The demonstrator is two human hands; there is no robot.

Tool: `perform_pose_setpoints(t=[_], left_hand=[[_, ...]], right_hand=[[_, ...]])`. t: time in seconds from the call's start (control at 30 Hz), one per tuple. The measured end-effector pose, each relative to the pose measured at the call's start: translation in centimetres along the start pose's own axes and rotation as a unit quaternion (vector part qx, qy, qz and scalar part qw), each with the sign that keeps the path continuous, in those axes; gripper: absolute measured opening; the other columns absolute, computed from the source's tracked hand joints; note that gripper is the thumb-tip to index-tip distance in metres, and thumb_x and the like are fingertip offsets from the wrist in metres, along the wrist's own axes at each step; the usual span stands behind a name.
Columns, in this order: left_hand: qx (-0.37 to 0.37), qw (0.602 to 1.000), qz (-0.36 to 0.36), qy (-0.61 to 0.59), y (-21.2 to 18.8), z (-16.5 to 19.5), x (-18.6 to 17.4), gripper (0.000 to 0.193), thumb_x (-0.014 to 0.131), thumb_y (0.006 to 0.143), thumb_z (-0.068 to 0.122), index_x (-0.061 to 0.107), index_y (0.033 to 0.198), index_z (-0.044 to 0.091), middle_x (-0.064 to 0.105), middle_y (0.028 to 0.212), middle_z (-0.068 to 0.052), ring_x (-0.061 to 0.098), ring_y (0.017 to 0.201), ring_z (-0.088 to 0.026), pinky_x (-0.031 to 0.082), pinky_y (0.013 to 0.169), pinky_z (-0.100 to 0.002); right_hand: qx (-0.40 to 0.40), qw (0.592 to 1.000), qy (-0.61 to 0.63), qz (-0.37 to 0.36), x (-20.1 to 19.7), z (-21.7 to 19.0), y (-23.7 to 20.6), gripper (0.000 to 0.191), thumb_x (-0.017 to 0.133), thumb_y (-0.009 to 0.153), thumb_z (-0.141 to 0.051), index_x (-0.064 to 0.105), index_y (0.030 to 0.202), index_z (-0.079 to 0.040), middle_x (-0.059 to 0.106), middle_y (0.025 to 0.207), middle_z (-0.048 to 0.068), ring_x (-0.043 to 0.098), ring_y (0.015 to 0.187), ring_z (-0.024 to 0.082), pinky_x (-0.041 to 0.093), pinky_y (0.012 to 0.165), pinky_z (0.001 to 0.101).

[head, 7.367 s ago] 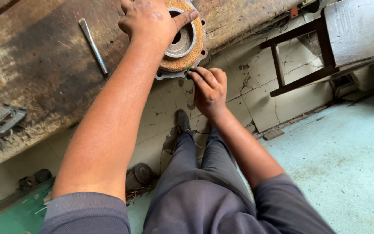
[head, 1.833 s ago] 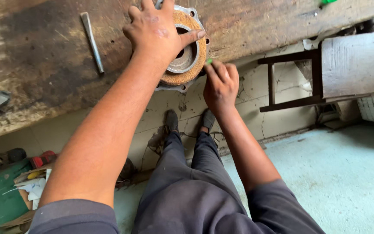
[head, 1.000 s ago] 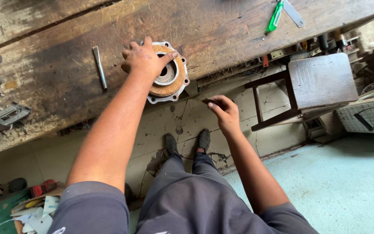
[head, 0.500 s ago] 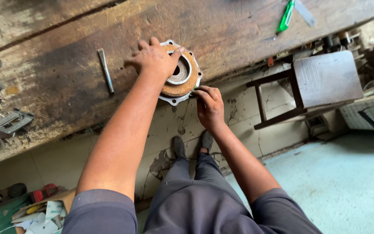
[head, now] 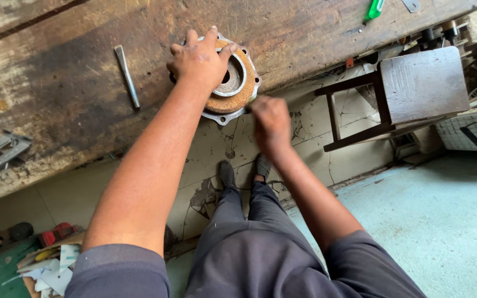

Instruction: The person fits a circular metal flange with a cork gasket onto a pump housing, aligning it by hand on the workbench. They then press and rotate a cylindrical rotor component into the housing, working it around the edge with a small green abrasive pad and tapping it with a metal punch to seat it.

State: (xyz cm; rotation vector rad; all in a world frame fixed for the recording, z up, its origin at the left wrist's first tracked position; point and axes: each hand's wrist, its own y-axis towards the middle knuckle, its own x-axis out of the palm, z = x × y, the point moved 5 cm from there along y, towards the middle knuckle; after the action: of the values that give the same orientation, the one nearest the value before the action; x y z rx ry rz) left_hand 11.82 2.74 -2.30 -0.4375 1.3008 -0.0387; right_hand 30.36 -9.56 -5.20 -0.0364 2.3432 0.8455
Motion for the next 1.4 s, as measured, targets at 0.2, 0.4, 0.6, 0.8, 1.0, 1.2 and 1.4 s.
perform_pose_setpoints(t=[0.2, 0.4, 0.6, 0.8, 1.0, 1.2, 1.4], left_hand=[[0.000, 1.000, 0.000, 0.009, 0.6, 0.2, 0.0, 0.067, 0.053, 0.094, 0.071, 0.048, 0.148, 0.032, 0.043, 0.147, -0.011, 0.042, 0.129, -0.050, 0.044, 0.095, -0.070], [0.012, 1.000, -0.012, -0.010, 1.0, 0.0, 0.5, 0.070, 0.053, 0.095, 0.071, 0.047, 0.150, 0.028, 0.044, 0.145, -0.016, 0.042, 0.129, -0.051, 0.050, 0.095, -0.063], [0.008, 1.000, -0.002, 0.008, 1.1, -0.1, 0.6, 0.067, 0.054, 0.094, 0.070, 0.050, 0.147, 0.030, 0.045, 0.145, -0.013, 0.043, 0.128, -0.050, 0.049, 0.094, -0.064], [0.010, 1.000, -0.001, -0.003, 0.7, 0.1, 0.4, 0.069, 0.054, 0.094, 0.071, 0.049, 0.148, 0.029, 0.046, 0.145, -0.014, 0.043, 0.128, -0.052, 0.049, 0.094, -0.064], [-0.001, 1.000, -0.021, 0.003, 0.6, 0.4, -0.1, 0.068, 0.054, 0.094, 0.071, 0.046, 0.149, 0.031, 0.041, 0.148, -0.013, 0.039, 0.129, -0.054, 0.042, 0.097, -0.072], [-0.020, 0.999, -0.046, 0.005, 0.4, 0.6, -0.2, 0.069, 0.052, 0.094, 0.070, 0.043, 0.151, 0.033, 0.037, 0.153, -0.011, 0.039, 0.131, -0.050, 0.042, 0.099, -0.071], [-0.035, 0.996, -0.082, 0.009, -0.4, 0.7, -0.9, 0.068, 0.048, 0.097, 0.069, 0.037, 0.153, 0.030, 0.033, 0.153, -0.015, 0.043, 0.128, -0.050, 0.047, 0.093, -0.066]], right_hand=[[0.041, 0.999, -0.008, 0.007, -0.5, -0.5, 0.5, 0.030, 0.066, 0.084, 0.011, 0.072, 0.111, -0.002, 0.070, 0.114, 0.013, 0.063, 0.102, 0.033, 0.053, 0.090, 0.0430], [0.052, 0.998, -0.013, -0.013, -0.6, -0.8, 1.3, 0.029, 0.066, 0.085, 0.010, 0.073, 0.109, -0.003, 0.071, 0.114, 0.012, 0.064, 0.103, 0.033, 0.054, 0.091, 0.0430], [0.055, 0.998, -0.016, -0.014, -0.6, -1.5, 1.4, 0.026, 0.068, 0.086, 0.008, 0.072, 0.109, -0.002, 0.072, 0.113, 0.012, 0.063, 0.099, 0.032, 0.054, 0.089, 0.0425], [0.028, 0.999, -0.039, 0.020, -0.6, -2.7, 1.3, 0.026, 0.067, 0.081, 0.011, 0.070, 0.103, -0.002, 0.070, 0.106, 0.011, 0.064, 0.098, 0.032, 0.050, 0.086, 0.0431], [0.007, 0.999, -0.029, 0.019, -0.1, -3.8, 0.7, 0.032, 0.062, 0.074, 0.013, 0.069, 0.103, 0.000, 0.069, 0.104, 0.013, 0.064, 0.099, 0.034, 0.050, 0.087, 0.0434], [0.042, 0.998, -0.037, 0.003, 0.5, -5.6, 0.1, 0.029, 0.068, 0.083, 0.010, 0.071, 0.110, -0.002, 0.070, 0.111, 0.013, 0.063, 0.100, 0.032, 0.052, 0.090, 0.0426], [0.042, 0.998, -0.046, 0.002, 0.7, -6.7, 0.2, 0.026, 0.069, 0.082, 0.008, 0.072, 0.107, -0.002, 0.069, 0.109, 0.013, 0.063, 0.100, 0.033, 0.051, 0.087, 0.0436]])
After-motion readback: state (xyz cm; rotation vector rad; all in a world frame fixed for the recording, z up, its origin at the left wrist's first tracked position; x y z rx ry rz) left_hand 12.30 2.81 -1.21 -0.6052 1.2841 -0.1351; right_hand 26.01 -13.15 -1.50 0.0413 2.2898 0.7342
